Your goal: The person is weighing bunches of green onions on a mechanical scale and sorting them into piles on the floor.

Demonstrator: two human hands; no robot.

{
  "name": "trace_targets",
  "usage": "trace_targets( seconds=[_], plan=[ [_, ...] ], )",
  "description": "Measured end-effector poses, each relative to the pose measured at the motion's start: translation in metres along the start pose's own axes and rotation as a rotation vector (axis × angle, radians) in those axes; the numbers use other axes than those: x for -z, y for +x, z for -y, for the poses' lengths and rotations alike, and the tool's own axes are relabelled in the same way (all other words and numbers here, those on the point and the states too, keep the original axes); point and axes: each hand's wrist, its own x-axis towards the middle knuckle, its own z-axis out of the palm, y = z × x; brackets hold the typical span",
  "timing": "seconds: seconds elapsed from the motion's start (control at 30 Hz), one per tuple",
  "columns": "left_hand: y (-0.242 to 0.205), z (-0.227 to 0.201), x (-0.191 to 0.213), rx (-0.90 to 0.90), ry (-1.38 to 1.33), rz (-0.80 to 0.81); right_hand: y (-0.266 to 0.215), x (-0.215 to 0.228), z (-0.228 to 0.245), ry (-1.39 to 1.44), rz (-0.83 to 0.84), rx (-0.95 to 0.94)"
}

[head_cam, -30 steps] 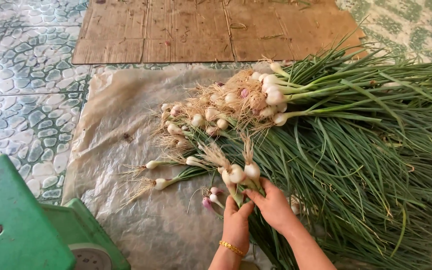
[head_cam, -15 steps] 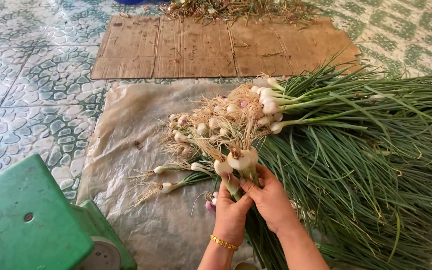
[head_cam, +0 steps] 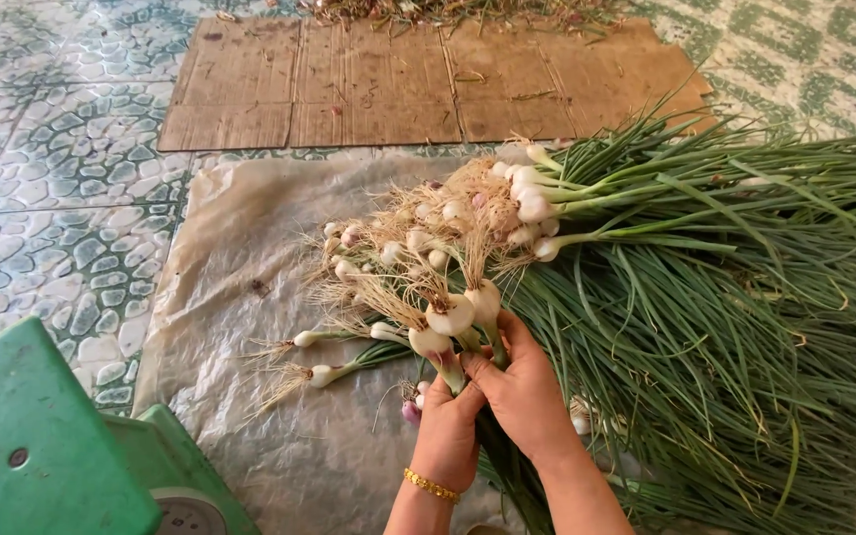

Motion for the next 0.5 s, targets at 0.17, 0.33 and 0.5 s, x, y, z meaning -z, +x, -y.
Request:
trace_targets(
  seconds=[0.17, 0.33, 0.5],
  plan=[
    [0.009, 0.001, -0.002, -0.033, 0.103, 0.101, 0.02, 0.013, -0.026, -0.071, 0.14, 0.159],
    [0.025, 0.012, -0.001, -0.011, 0.059, -0.052, 0.031, 0.026, -0.042, 0.005, 0.286, 0.158],
    [0.048, 0.012, 0.041, 0.081, -0.195, -0.199, 0.101, 0.054, -0.192, -0.279, -0.103, -0.165]
  ],
)
